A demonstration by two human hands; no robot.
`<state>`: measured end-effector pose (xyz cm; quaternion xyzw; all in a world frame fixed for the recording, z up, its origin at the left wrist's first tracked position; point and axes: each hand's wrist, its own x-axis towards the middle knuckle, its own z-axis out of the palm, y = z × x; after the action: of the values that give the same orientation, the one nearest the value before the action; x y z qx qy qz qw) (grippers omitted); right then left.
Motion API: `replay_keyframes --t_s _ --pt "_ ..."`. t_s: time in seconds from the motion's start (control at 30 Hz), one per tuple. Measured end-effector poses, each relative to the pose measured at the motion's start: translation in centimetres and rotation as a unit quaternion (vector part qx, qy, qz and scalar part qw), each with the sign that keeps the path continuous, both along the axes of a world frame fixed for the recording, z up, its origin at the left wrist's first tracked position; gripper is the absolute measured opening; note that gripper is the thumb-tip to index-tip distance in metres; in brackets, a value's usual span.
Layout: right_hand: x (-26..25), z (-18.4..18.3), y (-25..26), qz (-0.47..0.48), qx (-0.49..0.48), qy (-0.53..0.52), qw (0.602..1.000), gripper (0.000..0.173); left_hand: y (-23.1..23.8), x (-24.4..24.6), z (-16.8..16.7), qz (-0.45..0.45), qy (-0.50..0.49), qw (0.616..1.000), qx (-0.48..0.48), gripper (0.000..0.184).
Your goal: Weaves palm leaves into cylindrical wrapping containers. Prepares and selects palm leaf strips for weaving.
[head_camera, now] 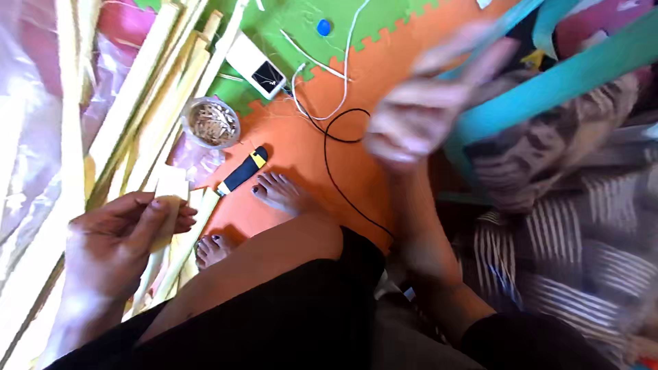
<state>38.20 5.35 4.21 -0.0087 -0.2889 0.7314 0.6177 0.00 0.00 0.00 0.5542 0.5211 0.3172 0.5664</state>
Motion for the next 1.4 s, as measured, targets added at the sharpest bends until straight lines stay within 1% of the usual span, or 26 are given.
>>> replay_keyframes --t_s 0.03,0.07,0.1,0.13,0.17,0.23,0.3,0.37,0.47,0.57,0.63,0.7,0.8,0.83,0.87,0.9,0.93,1.0,1.03,1.07,1.1,1.13,1.2,1.27,1.3,1.4 --pt "-2.4 -0.4 0.5 0.009 -0.080 -0.155 0.985 0.062 0.1 0.6 0.7 0.029 0.004 1.000 0.009 0.013" --pt "-5.0 -0.6 1.4 0.039 -0.114 -0.300 0.946 0.059 0.2 1.2 1.5 0.056 0.016 0.998 0.014 0.012" --pt "-7.7 -0.8 2.1 0.073 -0.124 -0.404 0.903 0.052 0.4 1.9 2.4 0.080 0.029 0.996 0.016 0.012" --pt "-10.3 -1.1 2.6 0.092 -0.110 -0.472 0.870 0.041 0.7 2.3 3.0 0.095 0.036 0.995 0.021 0.012" --pt "-12.6 -1.4 2.6 0.092 -0.082 -0.505 0.854 0.033 1.1 2.6 3.4 0.101 0.040 0.994 0.028 0.012" --pt "-15.4 -1.8 2.0 0.050 -0.014 -0.516 0.855 0.029 1.8 3.0 4.3 0.101 0.045 0.993 0.044 0.014" --pt "-16.5 -2.0 1.2 0.000 0.018 -0.520 0.854 0.025 2.4 3.0 5.0 0.092 0.038 0.994 0.051 0.016" --pt "-17.1 -2.1 1.4 -0.023 0.015 -0.535 0.844 0.021 3.0 3.0 5.2 0.099 0.010 0.993 0.062 0.015" --pt "-18.3 -1.5 3.0 -0.051 0.001 -0.500 0.864 0.027 3.7 3.2 4.6 0.130 -0.026 0.988 0.075 0.011" --pt "-19.2 -2.0 3.0 -0.150 0.031 -0.493 0.857 0.019 4.2 3.2 4.5 0.150 -0.050 0.986 0.049 0.012" --pt "-19.2 -2.6 3.3 -0.241 0.115 -0.500 0.824 0.014 4.4 3.1 4.7 0.150 -0.086 0.984 0.037 0.013" --pt "-18.9 -2.9 3.5 -0.314 0.220 -0.513 0.768 0.013 4.5 3.0 5.3 0.143 -0.115 0.982 0.048 0.016" --pt "-18.4 -2.5 3.8 -0.363 0.324 -0.550 0.679 0.011 4.6 2.9 5.9 0.133 -0.155 0.977 0.066 0.019" --pt "-18.4 -2.5 3.8 -0.368 0.345 -0.554 0.663 0.009 4.6 2.8 5.9 0.130 -0.158 0.976 0.072 0.015" --pt "-18.4 -2.4 3.9 -0.368 0.354 -0.553 0.658 0.009 4.5 2.8 5.9 0.130 -0.156 0.976 0.074 0.011" --pt "-18.4 -2.4 3.9 -0.353 0.349 -0.551 0.671 0.010 4.5 2.7 5.7 0.133 -0.143 0.978 0.078 0.010" --pt "-18.4 -2.1 3.9 -0.314 0.324 -0.551 0.702 0.014 4.4 2.7 5.6 0.138 -0.117 0.980 0.089 0.009" --pt "-17.9 -1.1 4.0 -0.160 0.213 -0.549 0.792 0.025 4.2 2.5 5.2 0.149 -0.036 0.980 0.129 0.009" --pt "-17.6 -0.4 4.4 -0.072 0.146 -0.541 0.825 0.030 4.2 2.5 5.1 0.153 0.001 0.977 0.147 0.009" --pt "-17.5 0.0 4.8 -0.011 0.097 -0.535 0.839 0.032 4.1 2.6 5.1 0.156 0.030 0.974 0.160 0.007" --pt "-17.5 0.1 5.0 0.005 0.073 -0.535 0.841 0.027 4.0 2.9 5.0 0.156 0.044 0.972 0.168 0.006" --pt "-17.6 -0.1 5.1 -0.008 0.073 -0.542 0.837 0.021 3.9 3.1 5.0 0.151 0.048 0.973 0.170 0.005" --pt "-18.0 -0.4 5.0 -0.062 0.106 -0.561 0.819 0.014 4.1 3.4 5.1 0.131 0.045 0.976 0.168 0.004" --pt "-18.3 -0.8 4.6 -0.113 0.150 -0.589 0.786 0.009 4.1 3.3 5.2 0.112 0.045 0.980 0.156 0.004" --pt "-18.4 -1.2 4.3 -0.123 0.155 -0.593 0.780 0.008 4.1 3.2 5.2 0.105 0.041 0.983 0.145 0.005" --pt "-18.4 -2.1 3.8 -0.098 0.078 -0.547 0.828 0.012 4.2 2.7 4.9 0.111 0.023 0.987 0.114 0.007"
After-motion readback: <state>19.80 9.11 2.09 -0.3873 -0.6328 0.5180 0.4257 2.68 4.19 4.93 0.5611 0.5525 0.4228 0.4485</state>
